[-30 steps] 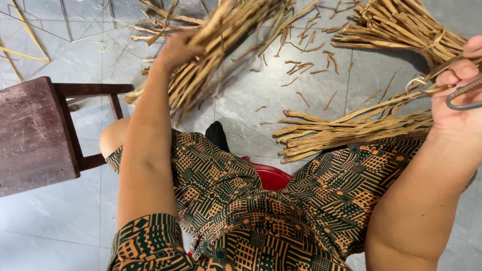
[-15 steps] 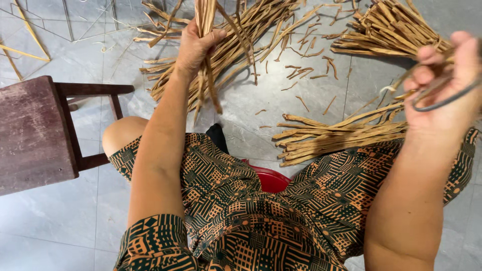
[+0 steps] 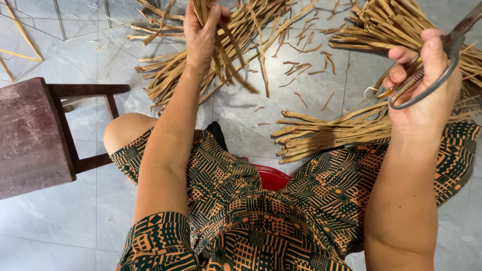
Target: The person sits on a low stool and uses shears to trim and separate dried plant strips. The person repeatedly picks up bundles, cuts them into smaller pieces, and drops the cut pieces onto the floor.
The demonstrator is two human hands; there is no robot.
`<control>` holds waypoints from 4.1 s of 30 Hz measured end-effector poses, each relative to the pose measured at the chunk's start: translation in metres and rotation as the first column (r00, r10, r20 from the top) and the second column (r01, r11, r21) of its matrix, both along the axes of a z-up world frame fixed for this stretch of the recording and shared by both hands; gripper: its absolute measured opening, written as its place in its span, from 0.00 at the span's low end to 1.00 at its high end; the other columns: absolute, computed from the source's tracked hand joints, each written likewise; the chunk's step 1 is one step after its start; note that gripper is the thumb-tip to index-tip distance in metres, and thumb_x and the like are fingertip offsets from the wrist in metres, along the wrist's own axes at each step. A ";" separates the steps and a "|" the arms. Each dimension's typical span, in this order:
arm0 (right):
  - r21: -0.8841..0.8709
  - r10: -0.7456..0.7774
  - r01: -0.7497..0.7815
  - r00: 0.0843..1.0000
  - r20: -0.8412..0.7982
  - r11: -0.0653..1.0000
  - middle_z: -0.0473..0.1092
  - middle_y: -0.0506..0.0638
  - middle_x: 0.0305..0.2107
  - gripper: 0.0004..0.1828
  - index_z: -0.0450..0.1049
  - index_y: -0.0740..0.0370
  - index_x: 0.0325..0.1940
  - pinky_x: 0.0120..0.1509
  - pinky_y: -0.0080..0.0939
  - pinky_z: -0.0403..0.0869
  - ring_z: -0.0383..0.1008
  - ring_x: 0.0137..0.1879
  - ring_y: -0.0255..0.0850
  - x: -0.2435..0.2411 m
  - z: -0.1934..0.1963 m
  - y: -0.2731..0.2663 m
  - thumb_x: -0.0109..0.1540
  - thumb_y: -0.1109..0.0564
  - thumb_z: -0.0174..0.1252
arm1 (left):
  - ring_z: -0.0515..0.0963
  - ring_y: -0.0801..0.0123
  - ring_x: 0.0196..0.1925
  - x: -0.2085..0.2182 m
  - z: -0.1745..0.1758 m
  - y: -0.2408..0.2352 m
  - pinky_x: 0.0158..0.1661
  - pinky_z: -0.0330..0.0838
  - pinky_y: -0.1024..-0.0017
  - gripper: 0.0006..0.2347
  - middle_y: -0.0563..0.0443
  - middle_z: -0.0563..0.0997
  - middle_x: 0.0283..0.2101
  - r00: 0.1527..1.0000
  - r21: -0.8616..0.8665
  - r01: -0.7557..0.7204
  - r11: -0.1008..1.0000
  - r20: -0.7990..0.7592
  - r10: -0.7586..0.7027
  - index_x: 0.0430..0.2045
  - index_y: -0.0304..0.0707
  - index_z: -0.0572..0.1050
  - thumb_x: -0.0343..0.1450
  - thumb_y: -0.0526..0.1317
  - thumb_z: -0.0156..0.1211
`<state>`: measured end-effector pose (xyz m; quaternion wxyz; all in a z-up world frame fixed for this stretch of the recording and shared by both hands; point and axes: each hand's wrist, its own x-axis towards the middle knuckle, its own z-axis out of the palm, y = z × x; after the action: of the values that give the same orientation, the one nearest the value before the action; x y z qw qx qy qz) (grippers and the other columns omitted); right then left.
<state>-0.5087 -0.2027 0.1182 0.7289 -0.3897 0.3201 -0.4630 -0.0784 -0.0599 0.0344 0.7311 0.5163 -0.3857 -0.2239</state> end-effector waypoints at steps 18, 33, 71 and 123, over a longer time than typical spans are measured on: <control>0.003 -0.010 0.010 1.000 -0.003 1.000 0.72 0.63 0.39 0.15 0.66 0.64 0.63 0.36 0.41 0.65 0.65 0.30 0.42 -0.013 0.002 -0.001 0.80 0.52 0.58 | 0.83 0.72 0.35 -0.056 -0.107 -0.016 0.38 0.83 0.72 0.06 0.53 0.82 0.37 0.973 -0.005 -0.107 0.994 -0.206 0.104 0.43 0.40 0.76 0.74 0.35 0.62; 0.032 -0.020 0.021 1.000 -0.009 0.999 0.72 0.64 0.38 0.14 0.65 0.63 0.62 0.35 0.40 0.66 0.67 0.30 0.41 0.006 0.012 0.008 0.78 0.54 0.58 | 0.79 0.72 0.27 -0.019 -0.077 -0.030 0.29 0.77 0.73 0.07 0.51 0.80 0.27 0.995 0.143 -0.046 0.989 -0.084 0.059 0.35 0.32 0.76 0.78 0.38 0.58; -0.093 0.442 -0.606 0.669 -0.597 0.790 0.72 0.47 0.27 0.24 0.64 0.60 0.57 0.35 0.36 0.78 0.75 0.31 0.34 0.133 -0.083 0.124 0.60 0.56 0.65 | 0.75 0.73 0.21 -0.049 0.070 -0.052 0.25 0.75 0.69 0.11 0.56 0.73 0.23 0.742 -0.147 0.229 0.962 -0.613 -0.270 0.29 0.39 0.73 0.71 0.44 0.70; -0.580 -0.114 -0.186 0.890 -0.441 0.793 0.63 0.39 0.30 0.21 0.73 0.59 0.60 0.38 0.28 0.60 0.60 0.35 0.26 0.068 0.044 0.077 0.65 0.56 0.69 | 0.57 0.82 0.19 -0.094 0.136 0.016 0.20 0.51 0.79 0.24 0.65 0.60 0.19 0.772 0.356 0.635 0.686 -0.263 -0.578 0.51 0.42 0.82 0.78 0.59 0.46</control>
<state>-0.4408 -0.1258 0.1618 0.4781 -0.7062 0.3076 -0.4221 -0.1724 -0.0438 0.1704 0.5081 0.4898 -0.4279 -0.5647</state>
